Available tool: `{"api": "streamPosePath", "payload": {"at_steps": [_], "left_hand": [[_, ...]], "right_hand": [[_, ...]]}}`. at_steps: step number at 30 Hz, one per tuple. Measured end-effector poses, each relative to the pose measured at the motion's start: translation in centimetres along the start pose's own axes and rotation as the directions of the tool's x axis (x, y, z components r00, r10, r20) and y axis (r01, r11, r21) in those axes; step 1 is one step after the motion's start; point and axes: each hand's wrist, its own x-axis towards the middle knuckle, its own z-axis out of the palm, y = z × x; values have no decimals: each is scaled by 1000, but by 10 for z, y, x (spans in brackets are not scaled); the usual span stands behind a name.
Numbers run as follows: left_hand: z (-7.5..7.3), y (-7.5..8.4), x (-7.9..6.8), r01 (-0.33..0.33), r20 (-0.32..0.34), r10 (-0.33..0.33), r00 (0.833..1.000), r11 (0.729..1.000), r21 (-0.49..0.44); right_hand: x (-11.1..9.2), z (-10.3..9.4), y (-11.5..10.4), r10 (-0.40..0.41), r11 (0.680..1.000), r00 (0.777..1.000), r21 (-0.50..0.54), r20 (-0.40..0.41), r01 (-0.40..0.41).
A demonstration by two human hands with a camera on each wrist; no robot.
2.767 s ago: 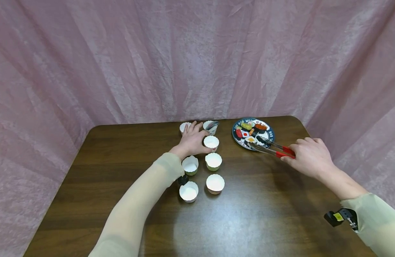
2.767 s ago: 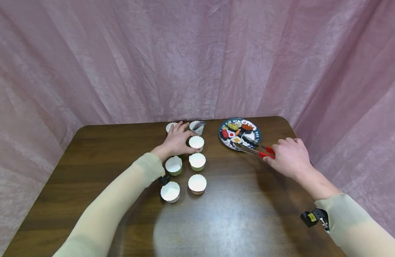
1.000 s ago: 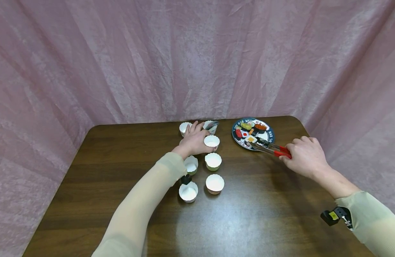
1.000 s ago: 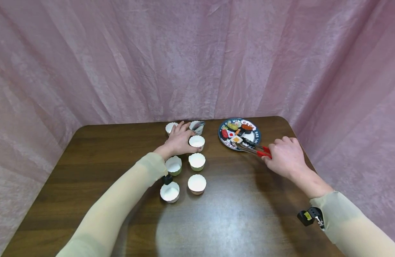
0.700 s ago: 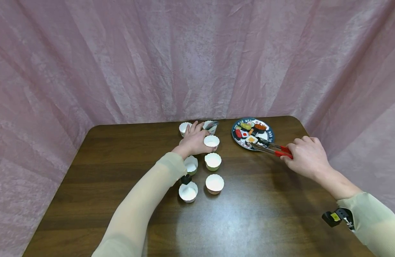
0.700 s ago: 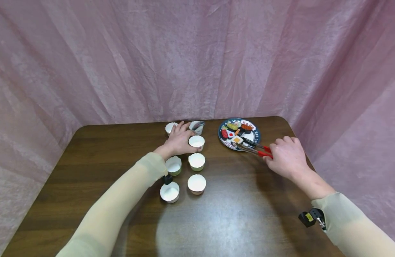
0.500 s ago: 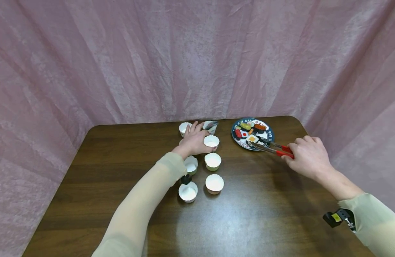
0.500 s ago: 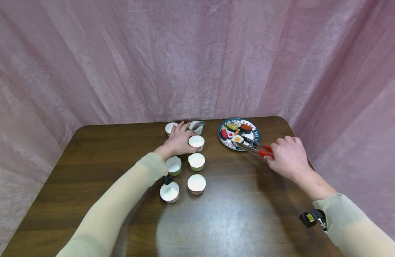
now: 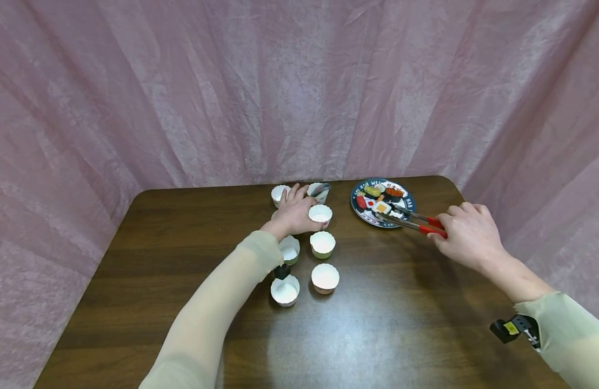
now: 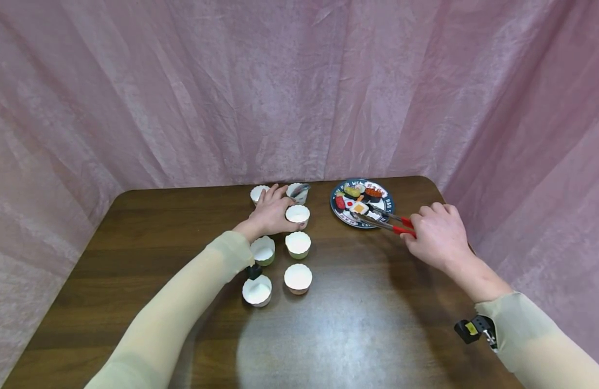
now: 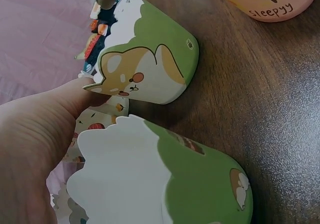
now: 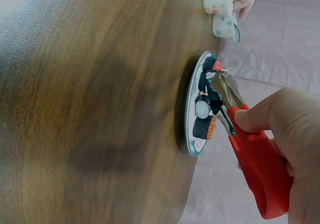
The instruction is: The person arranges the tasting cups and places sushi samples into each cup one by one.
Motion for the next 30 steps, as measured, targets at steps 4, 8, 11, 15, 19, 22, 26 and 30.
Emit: {"api": "streamPosePath", "payload": {"at_steps": [4,8,11,15,19,22,26,30], "left_hand": [[0,0,0,4,0,-4,1000,1000,-3],[-1,0,0,0,-5,0,1000,1000,-8],[-1,0,-1,-4,-13,4,1000,1000,-8],[-2,0,-2,-8,-15,8,1000,1000,-6],[-1,0,0,0,-7,0,1000,1000,-9],[0,0,1,8,-7,-8,1000,1000,-17],[0,0,2,8,-12,-8,1000,1000,-18],[0,1,3,2,-12,-2,1000,1000,-14]], "right_hand": [[2,-1,0,4,1000,1000,-3,7,-4],[5,-3,-1,3,1000,1000,-6,11,-3],[8,-4,-3,-4,1000,1000,2,11,4],[12,-6,-8,-21,1000,1000,11,-1,21],[18,-8,-15,-48,999,999,13,-20,48],[22,-8,-20,-65,998,998,21,-27,65],[28,-10,-27,-81,996,996,32,-31,82],[35,-11,-34,-105,994,994,32,-38,107]]}}
